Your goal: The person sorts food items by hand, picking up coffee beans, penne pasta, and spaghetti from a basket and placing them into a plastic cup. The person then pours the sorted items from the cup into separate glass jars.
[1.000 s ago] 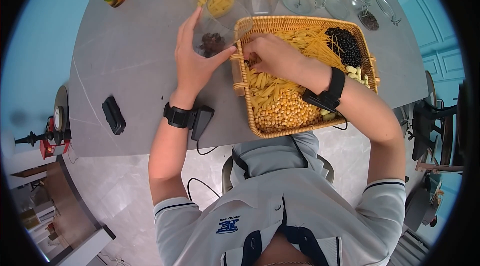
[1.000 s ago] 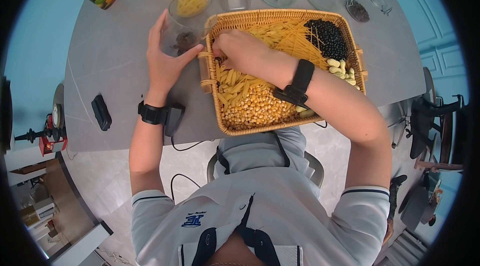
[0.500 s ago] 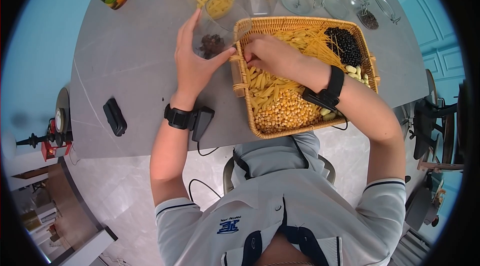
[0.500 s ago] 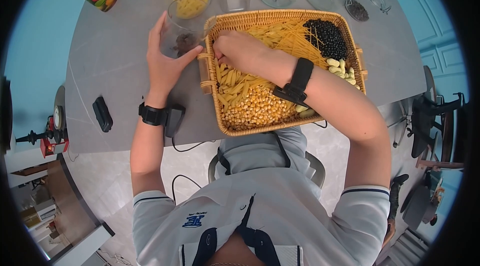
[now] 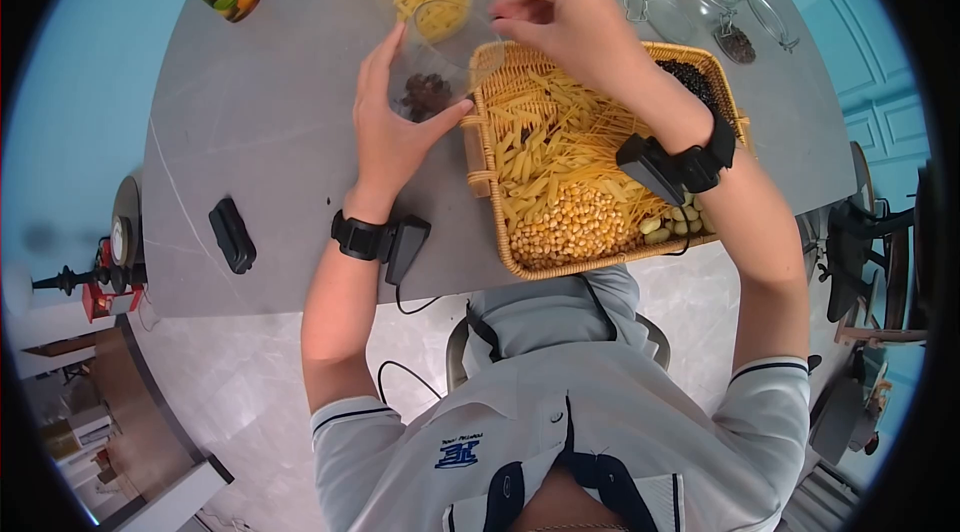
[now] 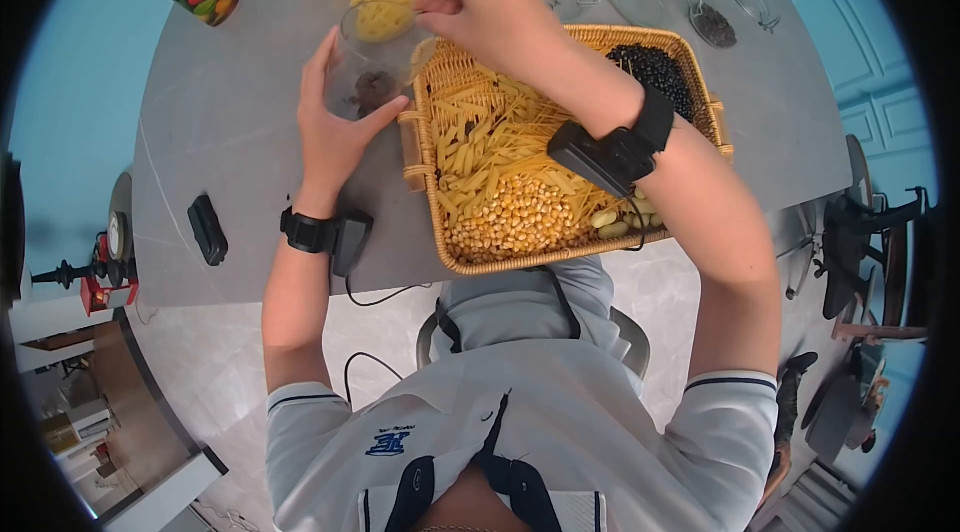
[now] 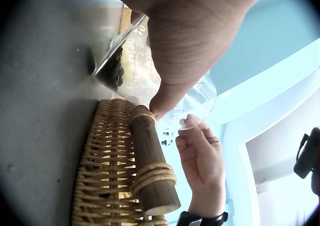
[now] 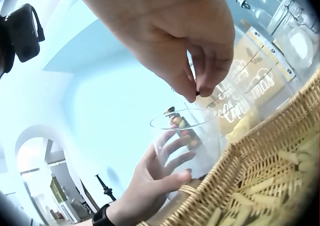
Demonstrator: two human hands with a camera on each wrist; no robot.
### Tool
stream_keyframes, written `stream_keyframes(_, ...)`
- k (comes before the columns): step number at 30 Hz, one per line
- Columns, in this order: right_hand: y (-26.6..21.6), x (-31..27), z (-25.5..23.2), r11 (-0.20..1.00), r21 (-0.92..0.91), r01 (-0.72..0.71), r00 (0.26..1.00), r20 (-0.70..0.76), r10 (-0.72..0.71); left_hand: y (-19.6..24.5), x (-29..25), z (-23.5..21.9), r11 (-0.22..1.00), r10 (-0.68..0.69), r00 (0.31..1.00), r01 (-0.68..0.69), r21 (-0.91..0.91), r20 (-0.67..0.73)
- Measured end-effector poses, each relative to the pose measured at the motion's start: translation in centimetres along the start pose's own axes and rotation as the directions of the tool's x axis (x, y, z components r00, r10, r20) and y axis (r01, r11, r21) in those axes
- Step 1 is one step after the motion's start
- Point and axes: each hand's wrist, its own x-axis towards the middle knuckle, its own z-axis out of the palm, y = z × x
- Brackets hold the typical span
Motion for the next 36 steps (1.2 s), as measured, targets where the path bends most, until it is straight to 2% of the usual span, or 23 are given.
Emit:
stream_keyframes(5,0.6,0.0,1.7,0.958,0.283,-0.036,0.999,0.017,0.032,0.1,0.0,0.2,1.0,-0.007,1.0,0.007,-0.009,-0.006)
stream_keyframes(8,1.1,-1.2,0.3,0.984,0.077,-0.162,0.986,0.046,0.159,0.2,-0.1,-0.1,1.0,-0.009,1.0,0.009,0.008,0.001)
stream_keyframes(11,2.8,-2.7,-0.1,0.988,-0.084,-0.127,0.914,0.377,0.149,0.2,-0.1,-0.1,1.0,-0.007,1.0,0.007,0.022,0.012)
stream_keyframes(14,3.3,-4.8,1.3,0.993,-0.119,-0.023,0.877,0.474,0.077,0.0,-0.1,-0.1,1.0,0.001,1.0,-0.002,0.028,0.016)
stream_keyframes(18,2.7,-5.6,2.5,0.986,-0.128,-0.111,0.86,0.485,0.16,-0.2,-0.1,-0.1,1.0,-0.002,1.0,0.001,0.027,0.018)
stream_keyframes(21,2.0,-5.3,2.4,0.975,-0.186,-0.125,0.828,0.521,0.205,-0.2,-0.1,0.0,1.0,-0.004,1.0,0.004,0.025,0.018)
stream_keyframes(24,3.2,-5.6,3.1,0.992,-0.126,0.021,0.832,0.552,0.053,-0.1,-0.1,0.0,1.0,-0.007,1.0,0.007,0.015,0.009)
stream_keyframes(27,3.1,-5.9,3.4,0.995,-0.09,0.036,0.86,0.509,0.015,0.0,-0.1,0.0,1.0,-0.006,1.0,0.006,0.012,0.004)
stream_keyframes(30,2.5,-6.0,3.0,0.978,-0.147,0.147,0.848,0.528,-0.048,0.0,0.0,0.0,1.0,-0.004,1.0,0.004,0.015,0.003)
stream_keyframes(33,1.5,-5.4,2.6,0.958,-0.257,0.125,0.81,0.584,0.051,-0.1,-0.1,0.1,1.0,-0.002,1.0,0.002,0.014,0.003)
stream_keyframes(36,1.3,-5.0,2.7,0.961,-0.267,0.064,0.795,0.596,0.113,-0.1,0.0,0.0,1.0,0.001,1.0,-0.001,0.017,0.006)
